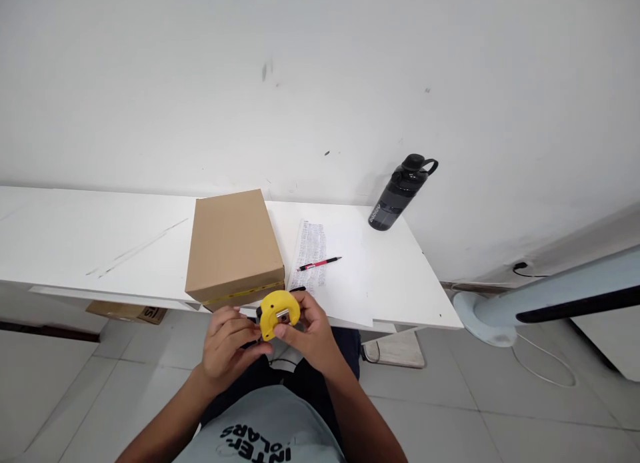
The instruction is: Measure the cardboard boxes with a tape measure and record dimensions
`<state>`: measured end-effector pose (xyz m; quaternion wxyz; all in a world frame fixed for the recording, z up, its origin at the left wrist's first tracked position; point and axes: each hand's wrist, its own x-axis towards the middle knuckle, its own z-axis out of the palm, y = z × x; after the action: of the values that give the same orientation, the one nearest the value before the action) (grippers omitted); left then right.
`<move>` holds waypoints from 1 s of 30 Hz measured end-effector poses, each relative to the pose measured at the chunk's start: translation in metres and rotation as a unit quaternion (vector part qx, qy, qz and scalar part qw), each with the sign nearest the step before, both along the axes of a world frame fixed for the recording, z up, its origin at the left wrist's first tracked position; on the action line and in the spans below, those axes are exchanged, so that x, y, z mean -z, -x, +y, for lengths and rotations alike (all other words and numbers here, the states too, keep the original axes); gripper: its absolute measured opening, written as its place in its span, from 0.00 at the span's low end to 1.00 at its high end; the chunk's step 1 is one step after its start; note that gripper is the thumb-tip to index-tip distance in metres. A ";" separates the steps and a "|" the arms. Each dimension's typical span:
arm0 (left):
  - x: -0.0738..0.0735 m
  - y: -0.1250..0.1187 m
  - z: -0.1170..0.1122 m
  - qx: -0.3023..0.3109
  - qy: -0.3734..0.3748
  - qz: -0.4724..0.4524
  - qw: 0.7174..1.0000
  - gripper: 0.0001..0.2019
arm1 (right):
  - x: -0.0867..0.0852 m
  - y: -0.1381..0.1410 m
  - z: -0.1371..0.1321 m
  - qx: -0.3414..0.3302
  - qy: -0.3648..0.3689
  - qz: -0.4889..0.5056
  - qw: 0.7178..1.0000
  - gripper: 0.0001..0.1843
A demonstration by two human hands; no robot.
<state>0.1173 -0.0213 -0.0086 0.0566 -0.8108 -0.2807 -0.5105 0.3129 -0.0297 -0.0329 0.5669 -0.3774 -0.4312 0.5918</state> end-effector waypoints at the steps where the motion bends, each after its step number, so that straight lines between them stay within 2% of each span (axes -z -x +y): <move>1: 0.002 -0.004 0.001 0.010 0.004 -0.008 1.000 0.11 | 0.003 0.001 -0.001 -0.007 0.004 0.012 1.000 0.24; 4: 0.006 -0.013 0.002 0.022 0.008 -0.023 0.999 0.18 | 0.011 0.002 -0.004 0.011 0.018 0.064 0.998 0.24; 8: -0.002 -0.021 0.007 0.024 -0.007 0.027 0.999 0.36 | 0.016 -0.003 -0.004 0.115 0.055 0.130 0.983 0.25; 11: -0.021 -0.035 0.017 -0.039 0.011 0.087 0.995 0.32 | 0.020 -0.009 -0.003 0.187 0.094 0.168 0.963 0.24; 14: -0.038 -0.054 0.036 -0.168 0.054 0.126 0.976 0.31 | 0.026 -0.014 -0.003 0.222 0.109 0.175 0.953 0.24; 16: -0.042 -0.064 0.052 -0.232 0.091 0.134 0.959 0.30 | 0.031 -0.015 -0.003 0.225 0.110 0.170 0.953 0.24; 19: -0.040 -0.069 0.071 -0.265 0.120 0.124 0.949 0.19 | 0.036 -0.014 -0.006 0.219 0.109 0.163 0.956 0.24; 21: -0.038 -0.064 0.073 -0.268 0.102 0.111 0.951 0.14 | 0.038 -0.014 -0.007 0.217 0.106 0.154 0.958 0.22; 23: -0.039 -0.054 0.066 -0.258 0.077 0.115 0.956 0.12 | 0.040 -0.016 -0.007 0.217 0.104 0.151 0.959 0.21; 27: -0.045 -0.020 0.032 -0.236 0.044 0.185 0.953 0.13 | 0.044 -0.022 -0.006 0.220 0.111 0.174 0.954 0.22; 30: -0.043 0.018 0.009 -0.254 0.009 0.209 0.944 0.16 | 0.050 -0.026 -0.003 0.221 0.116 0.182 0.951 0.21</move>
<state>0.0995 -0.0118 0.0348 0.2341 -0.8018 -0.4639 -0.2951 0.3386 -0.0327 -0.0833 0.7049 -0.4120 -0.1548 0.5562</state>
